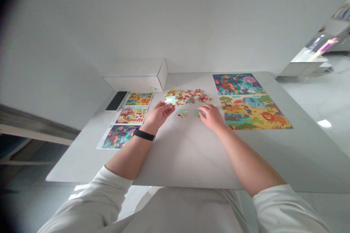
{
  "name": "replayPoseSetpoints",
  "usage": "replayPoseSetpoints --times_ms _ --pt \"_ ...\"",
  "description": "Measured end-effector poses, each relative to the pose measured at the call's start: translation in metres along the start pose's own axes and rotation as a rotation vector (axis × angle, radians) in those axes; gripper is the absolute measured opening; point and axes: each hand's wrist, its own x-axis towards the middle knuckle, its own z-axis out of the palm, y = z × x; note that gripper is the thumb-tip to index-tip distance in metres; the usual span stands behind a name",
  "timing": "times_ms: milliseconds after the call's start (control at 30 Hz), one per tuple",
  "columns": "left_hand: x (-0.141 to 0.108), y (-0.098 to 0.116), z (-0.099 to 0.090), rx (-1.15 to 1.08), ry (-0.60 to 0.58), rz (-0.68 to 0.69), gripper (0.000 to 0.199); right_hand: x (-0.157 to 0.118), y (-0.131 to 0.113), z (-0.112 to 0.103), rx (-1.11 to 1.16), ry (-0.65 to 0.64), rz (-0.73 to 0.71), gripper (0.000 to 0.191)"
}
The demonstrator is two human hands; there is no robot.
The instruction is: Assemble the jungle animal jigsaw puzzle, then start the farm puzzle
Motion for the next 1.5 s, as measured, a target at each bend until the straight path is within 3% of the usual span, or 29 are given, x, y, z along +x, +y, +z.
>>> replayPoseSetpoints --times_ms 133,300,467,633,767,1000,1100,1267,1367,1500 --pt "-0.007 -0.006 0.009 -0.078 -0.030 -0.042 0.049 0.000 -0.004 -0.001 0.009 0.011 -0.029 0.025" --pt "-0.009 -0.007 0.014 -0.033 -0.029 -0.036 0.045 0.001 -0.011 -0.004 0.029 0.025 -0.035 0.029" --pt "-0.013 -0.007 0.018 0.024 -0.001 0.015 0.046 0.002 -0.018 -0.006 0.072 0.056 -0.045 0.045" --pt "-0.021 -0.014 0.028 0.151 -0.046 0.043 0.047 0.003 -0.032 -0.007 0.094 0.129 -0.132 0.054" --pt "-0.029 -0.020 0.038 0.236 -0.102 0.049 0.040 0.002 -0.047 -0.005 0.093 0.119 -0.214 0.053" --pt "-0.028 -0.031 0.039 0.321 -0.175 0.104 0.038 0.003 -0.051 -0.003 0.053 0.120 -0.164 0.041" --pt "-0.019 -0.033 0.028 0.460 -0.116 0.226 0.033 0.003 -0.044 -0.003 0.034 0.125 -0.121 0.037" --pt "-0.009 -0.029 0.007 0.994 -0.071 0.562 0.030 0.001 -0.030 0.002 -0.036 0.032 -0.033 0.033" --pt "-0.011 -0.029 0.004 1.219 -0.121 0.626 0.036 0.000 -0.026 0.008 -0.066 -0.035 -0.005 0.031" --pt "-0.015 -0.032 0.008 1.337 -0.218 0.630 0.037 0.001 -0.024 0.011 -0.087 -0.075 0.003 0.032"
